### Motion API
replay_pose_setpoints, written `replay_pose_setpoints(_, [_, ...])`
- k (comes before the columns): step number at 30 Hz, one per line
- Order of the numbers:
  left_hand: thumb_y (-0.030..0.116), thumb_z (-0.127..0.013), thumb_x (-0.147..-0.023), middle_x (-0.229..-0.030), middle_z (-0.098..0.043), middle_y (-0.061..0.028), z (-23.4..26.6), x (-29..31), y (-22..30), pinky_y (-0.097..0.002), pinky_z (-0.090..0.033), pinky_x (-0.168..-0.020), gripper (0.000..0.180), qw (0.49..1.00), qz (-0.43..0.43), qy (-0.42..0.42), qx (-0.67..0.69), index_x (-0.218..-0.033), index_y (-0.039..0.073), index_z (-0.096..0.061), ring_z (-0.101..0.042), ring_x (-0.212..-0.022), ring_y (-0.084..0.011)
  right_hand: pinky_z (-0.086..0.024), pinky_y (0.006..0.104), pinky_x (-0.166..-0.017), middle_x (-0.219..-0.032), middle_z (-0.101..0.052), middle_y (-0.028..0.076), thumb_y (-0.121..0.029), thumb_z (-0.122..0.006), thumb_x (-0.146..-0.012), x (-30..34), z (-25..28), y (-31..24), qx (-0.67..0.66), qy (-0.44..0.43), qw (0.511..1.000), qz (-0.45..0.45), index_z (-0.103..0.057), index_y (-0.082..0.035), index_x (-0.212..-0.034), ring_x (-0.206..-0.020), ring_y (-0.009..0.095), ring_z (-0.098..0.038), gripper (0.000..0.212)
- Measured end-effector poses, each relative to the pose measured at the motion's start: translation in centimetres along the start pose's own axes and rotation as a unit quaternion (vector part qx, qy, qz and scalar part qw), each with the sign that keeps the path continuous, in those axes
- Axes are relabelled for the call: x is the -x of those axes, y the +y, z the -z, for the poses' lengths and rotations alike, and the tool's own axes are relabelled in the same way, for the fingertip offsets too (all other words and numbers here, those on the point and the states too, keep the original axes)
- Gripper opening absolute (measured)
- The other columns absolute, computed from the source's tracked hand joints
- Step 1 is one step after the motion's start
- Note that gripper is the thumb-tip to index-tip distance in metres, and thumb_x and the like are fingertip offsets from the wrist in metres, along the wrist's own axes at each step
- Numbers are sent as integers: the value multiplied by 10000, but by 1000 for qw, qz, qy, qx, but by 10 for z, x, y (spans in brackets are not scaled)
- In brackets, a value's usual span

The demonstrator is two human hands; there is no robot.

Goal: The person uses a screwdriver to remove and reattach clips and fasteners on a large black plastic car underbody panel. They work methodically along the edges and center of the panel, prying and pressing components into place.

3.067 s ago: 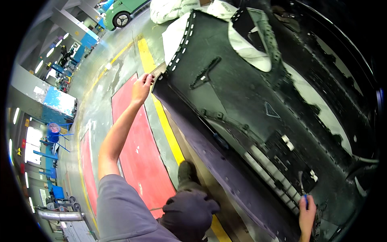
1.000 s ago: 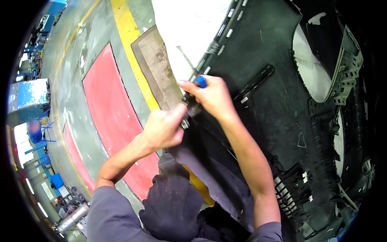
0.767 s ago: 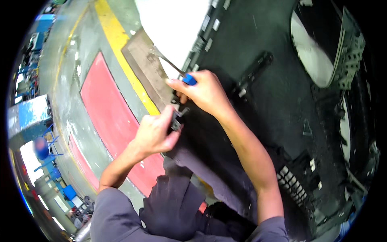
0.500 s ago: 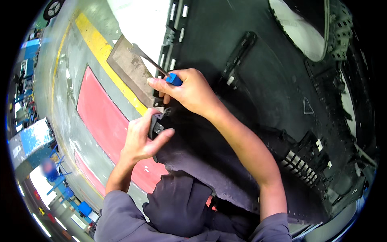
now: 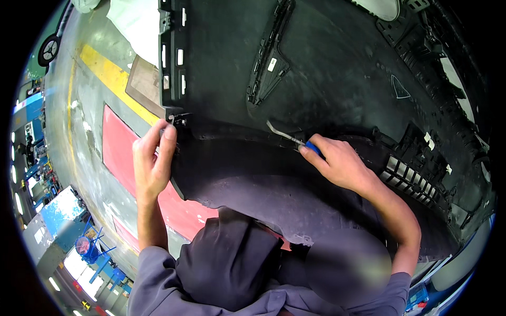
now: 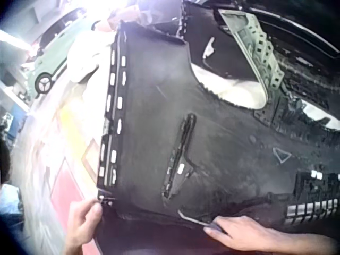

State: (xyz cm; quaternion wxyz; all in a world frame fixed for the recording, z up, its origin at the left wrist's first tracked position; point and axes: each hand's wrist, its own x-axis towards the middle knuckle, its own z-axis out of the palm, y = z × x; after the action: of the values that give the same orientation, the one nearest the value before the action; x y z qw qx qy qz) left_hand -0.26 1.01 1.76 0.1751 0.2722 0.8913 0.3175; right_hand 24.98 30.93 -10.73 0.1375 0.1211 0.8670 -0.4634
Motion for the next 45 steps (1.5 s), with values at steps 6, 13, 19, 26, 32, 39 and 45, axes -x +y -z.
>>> replay_pose_setpoints(6, [268, -617, -1177, -689, -414, -57, -3, -2, 5, -330, -319, -577, 405, 999, -10, 24, -25, -910, -38, -619, -374, -649, -126, -588, 502, -637, -924, -700, 146, -351, -732, -1086, 17, -21, -14, 61, 36, 995, 77, -654, -33, -1039, -771, 395, -741, 331])
replay_pose_setpoints(13, [267, -652, -1165, -705, -439, 3, -10, -1, 7, -302, -307, -596, 404, 998, 0, 57, 35, -898, -35, -638, -386, -701, -75, -571, 447, -536, -861, -679, 118, -314, -776, -1053, 16, -27, -32, 135, 82, 982, 107, -653, -51, -999, -700, 343, -744, 296])
replay_pose_setpoints(19, [259, -665, -1159, -701, -434, 12, -13, 1, 0, -301, -289, -595, 404, 995, -6, 79, 53, -881, -31, -623, -377, -700, -71, -561, 480, -579, -881, -690, 119, -284, -782, -1052, 20, -24, -36, 119, 64, 988, 80, -699, -41, -1057, -704, 364, -727, 257])
replay_pose_setpoints(26, [253, -676, -1152, -693, -431, 10, -13, 0, -2, -305, -285, -587, 394, 995, -1, 79, 60, -884, -33, -637, -377, -689, -69, -581, 461, -550, -842, -685, 121, -300, -771, -1056, 15, -21, -43, 145, 63, 983, 88, -681, -46, -977, -688, 353, -745, 281])
replay_pose_setpoints(32, [250, -681, -1149, -690, -440, 7, -13, 1, 0, -306, -288, -587, 392, 995, 1, 83, 51, -882, -34, -643, -380, -690, -67, -574, 438, -525, -815, -674, 109, -304, -772, -1051, 18, -20, -57, 189, 62, 977, 82, -683, -51, -949, -660, 322, -746, 287])
replay_pose_setpoints(39, [248, -684, -1148, -704, -442, 28, -14, 1, -1, -297, -275, -595, 401, 994, 3, 83, 69, -861, -25, -622, -369, -701, -62, -536, 331, -526, -761, -609, 43, -357, -783, -1025, 3, 3, -88, 397, 47, 907, 134, -664, -82, -885, -630, 202, -702, 330])
replay_pose_setpoints(45, [243, -688, -1145, -709, -431, 38, -15, 1, -3, -296, -264, -599, 407, 993, -1, 89, 82, -846, -19, -600, -360, -701, -62, -514, 330, -506, -744, -553, 32, -454, -799, -1010, -4, 4, -87, 441, 24, 888, 125, -587, -110, -864, -583, 179, -660, 429])
